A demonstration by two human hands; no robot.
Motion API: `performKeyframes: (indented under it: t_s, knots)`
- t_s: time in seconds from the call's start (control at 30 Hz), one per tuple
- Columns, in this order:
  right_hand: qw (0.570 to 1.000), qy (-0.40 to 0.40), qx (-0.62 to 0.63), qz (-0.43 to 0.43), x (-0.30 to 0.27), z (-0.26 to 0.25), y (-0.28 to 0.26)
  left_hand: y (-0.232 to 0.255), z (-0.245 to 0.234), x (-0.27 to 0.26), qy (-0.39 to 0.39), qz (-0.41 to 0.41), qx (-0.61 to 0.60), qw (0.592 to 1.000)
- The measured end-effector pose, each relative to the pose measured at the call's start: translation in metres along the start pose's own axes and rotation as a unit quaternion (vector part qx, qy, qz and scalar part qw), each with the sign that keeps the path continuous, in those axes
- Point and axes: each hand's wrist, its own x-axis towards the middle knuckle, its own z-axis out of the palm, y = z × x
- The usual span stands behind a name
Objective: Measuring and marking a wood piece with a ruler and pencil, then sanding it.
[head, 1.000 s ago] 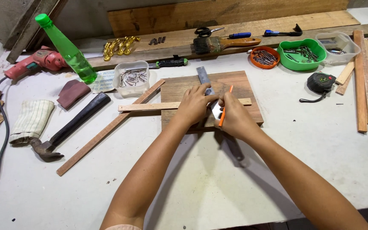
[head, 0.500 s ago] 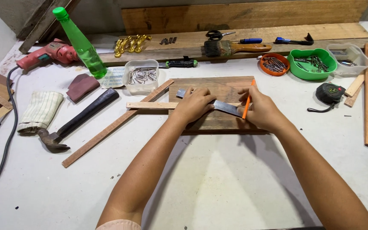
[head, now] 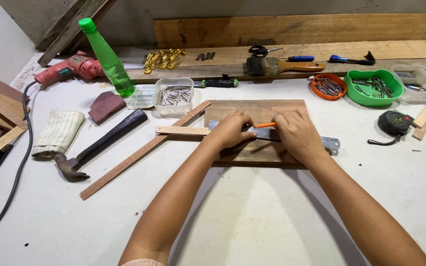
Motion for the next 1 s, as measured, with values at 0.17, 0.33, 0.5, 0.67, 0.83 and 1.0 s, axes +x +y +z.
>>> performKeyframes:
  t_s: [0.17,0.33,0.5,0.67,0.83,1.0]
  knots:
    - [0.987,-0.080,0.105,0.089,0.015,-0.004,-0.008,-0.010,0.001,0.012,0.004,-0.004,-0.018,1.000]
    - [0.985,-0.071,0.146,0.055,0.026,0.001,-0.012,-0.013,-0.014,0.006,0.001,-0.067,-0.048,0.997]
    - [0.992,-0.031,0.120,-0.024,0.058,-0.029,-0.036,-0.019,-0.048,-0.010,0.035,-0.102,-0.045,0.993]
    - [0.980,0.015,0.178,-0.084,0.093,-0.022,-0.066,-0.051,-0.088,-0.042,0.070,-0.127,-0.013,0.989]
    - [0.951,0.041,0.260,-0.163,0.148,-0.010,-0.116,-0.084,-0.140,-0.101,0.128,-0.158,-0.023,0.979]
    - [0.919,-0.066,0.340,-0.187,0.204,0.027,-0.188,-0.157,-0.174,-0.171,0.165,-0.169,-0.012,0.972]
